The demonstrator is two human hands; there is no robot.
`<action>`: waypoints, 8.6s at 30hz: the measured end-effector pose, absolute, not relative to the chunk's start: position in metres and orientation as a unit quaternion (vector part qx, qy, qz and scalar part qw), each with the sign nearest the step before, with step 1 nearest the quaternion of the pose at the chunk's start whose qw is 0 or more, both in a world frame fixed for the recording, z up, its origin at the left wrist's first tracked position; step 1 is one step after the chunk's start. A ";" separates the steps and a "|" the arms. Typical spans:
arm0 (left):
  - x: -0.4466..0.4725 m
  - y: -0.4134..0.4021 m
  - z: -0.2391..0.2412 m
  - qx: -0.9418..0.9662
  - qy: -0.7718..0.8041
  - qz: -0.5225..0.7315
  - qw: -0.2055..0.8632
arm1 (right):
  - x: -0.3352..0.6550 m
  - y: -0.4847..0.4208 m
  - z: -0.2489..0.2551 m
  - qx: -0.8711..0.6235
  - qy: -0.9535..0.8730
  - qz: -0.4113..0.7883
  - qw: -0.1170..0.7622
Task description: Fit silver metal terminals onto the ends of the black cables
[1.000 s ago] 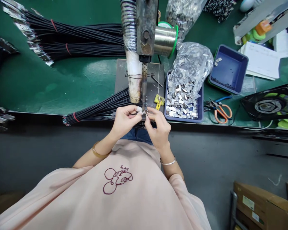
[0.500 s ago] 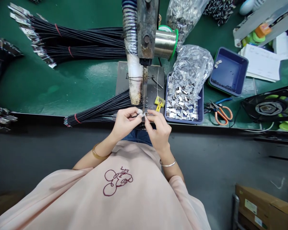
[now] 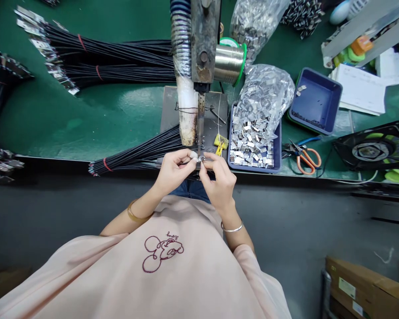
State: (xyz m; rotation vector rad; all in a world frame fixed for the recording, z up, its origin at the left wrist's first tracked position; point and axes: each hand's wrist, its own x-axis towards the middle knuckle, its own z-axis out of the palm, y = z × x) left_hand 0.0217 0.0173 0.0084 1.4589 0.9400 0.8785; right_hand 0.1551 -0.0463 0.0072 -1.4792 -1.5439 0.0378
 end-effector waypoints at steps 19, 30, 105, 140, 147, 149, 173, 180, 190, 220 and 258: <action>0.021 0.019 0.007 0.595 0.395 0.397 0.576 | 0.156 -0.042 0.011 -0.596 -0.642 0.027 0.481; 0.024 0.016 0.008 0.588 0.414 0.387 0.577 | 0.157 -0.044 0.013 -0.597 -0.648 0.037 0.472; -0.004 0.023 0.024 0.641 0.300 0.271 0.652 | 0.166 -0.053 0.000 -0.542 -0.694 -0.004 0.473; 0.011 0.022 0.008 0.577 0.342 0.342 0.658 | 0.165 -0.063 0.003 -0.609 -0.562 0.091 0.551; 0.019 0.021 0.005 0.567 0.365 0.369 0.640 | 0.159 -0.049 -0.003 -0.596 -0.613 0.057 0.516; 0.021 0.021 0.005 0.568 0.375 0.375 0.629 | 0.157 -0.047 -0.003 -0.604 -0.599 0.072 0.520; 0.016 0.017 0.007 0.637 0.377 0.326 0.589 | 0.170 -0.058 0.013 -0.631 -0.563 0.122 0.519; 0.001 0.007 0.004 0.749 0.311 0.272 0.518 | 0.199 -0.071 0.040 -0.618 -0.452 -0.152 0.625; 0.012 0.036 -0.016 0.846 0.383 0.340 0.145 | 0.263 -0.026 0.010 -0.807 -0.532 -0.011 0.256; 0.008 0.019 0.003 0.655 0.327 0.335 0.593 | 0.162 -0.050 0.001 -0.605 -0.511 0.275 0.546; 0.015 0.025 0.000 0.553 0.326 0.370 0.672 | 0.155 -0.057 -0.006 -0.624 -0.538 0.090 0.559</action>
